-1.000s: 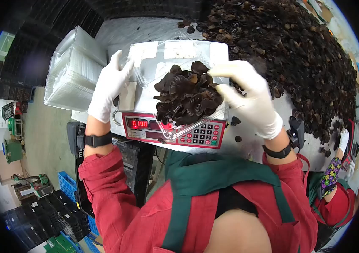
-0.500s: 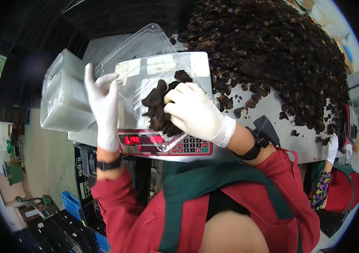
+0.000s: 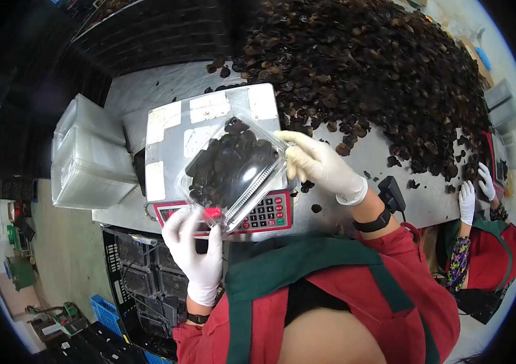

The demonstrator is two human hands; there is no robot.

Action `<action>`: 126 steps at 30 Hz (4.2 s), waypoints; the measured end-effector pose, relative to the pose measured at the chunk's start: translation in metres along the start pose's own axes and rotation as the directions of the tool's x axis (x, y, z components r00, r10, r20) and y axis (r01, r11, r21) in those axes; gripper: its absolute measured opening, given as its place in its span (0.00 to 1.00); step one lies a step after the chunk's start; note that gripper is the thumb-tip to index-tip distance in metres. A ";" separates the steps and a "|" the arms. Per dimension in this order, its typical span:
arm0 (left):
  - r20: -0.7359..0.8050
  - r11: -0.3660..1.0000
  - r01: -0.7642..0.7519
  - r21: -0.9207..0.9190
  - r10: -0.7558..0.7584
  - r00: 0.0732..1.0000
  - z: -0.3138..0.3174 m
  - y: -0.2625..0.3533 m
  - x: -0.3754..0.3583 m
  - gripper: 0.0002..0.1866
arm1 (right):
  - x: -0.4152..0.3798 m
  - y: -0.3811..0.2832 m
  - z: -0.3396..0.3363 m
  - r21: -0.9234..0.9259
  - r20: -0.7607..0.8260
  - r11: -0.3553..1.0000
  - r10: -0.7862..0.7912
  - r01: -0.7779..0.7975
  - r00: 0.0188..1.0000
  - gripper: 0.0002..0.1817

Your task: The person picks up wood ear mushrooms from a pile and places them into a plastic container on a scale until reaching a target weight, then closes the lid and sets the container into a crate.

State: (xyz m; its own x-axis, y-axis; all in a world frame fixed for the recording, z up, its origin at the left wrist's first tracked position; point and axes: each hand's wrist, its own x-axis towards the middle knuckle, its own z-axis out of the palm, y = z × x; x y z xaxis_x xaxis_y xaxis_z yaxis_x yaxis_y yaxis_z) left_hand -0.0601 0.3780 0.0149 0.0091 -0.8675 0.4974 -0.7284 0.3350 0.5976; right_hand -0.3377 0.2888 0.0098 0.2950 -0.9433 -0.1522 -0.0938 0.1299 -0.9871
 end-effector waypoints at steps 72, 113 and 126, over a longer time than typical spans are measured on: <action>0.221 0.898 0.174 0.405 -0.281 0.934 -0.232 -0.206 0.210 0.15 | 0.163 0.001 -0.127 -0.676 -0.163 0.735 -0.222 0.055 0.961 0.17; 0.626 0.873 -0.488 -0.010 0.386 0.678 0.024 0.021 0.100 0.14 | -0.343 0.107 -0.126 0.133 -0.687 0.747 0.544 -0.652 0.483 0.23; 0.593 0.860 -0.476 0.183 0.290 0.751 0.035 0.048 0.071 0.13 | -0.101 0.104 -0.207 -0.703 -0.710 0.338 -0.293 -0.625 0.640 0.44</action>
State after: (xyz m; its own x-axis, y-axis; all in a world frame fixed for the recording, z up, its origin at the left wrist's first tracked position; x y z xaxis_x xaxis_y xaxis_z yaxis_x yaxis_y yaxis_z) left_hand -0.1182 0.3190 0.0568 -0.6108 -0.7725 0.1739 -0.7560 0.6342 0.1620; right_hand -0.5746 0.3347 -0.0671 -0.4587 -0.8591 0.2271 -0.8850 0.4188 -0.2034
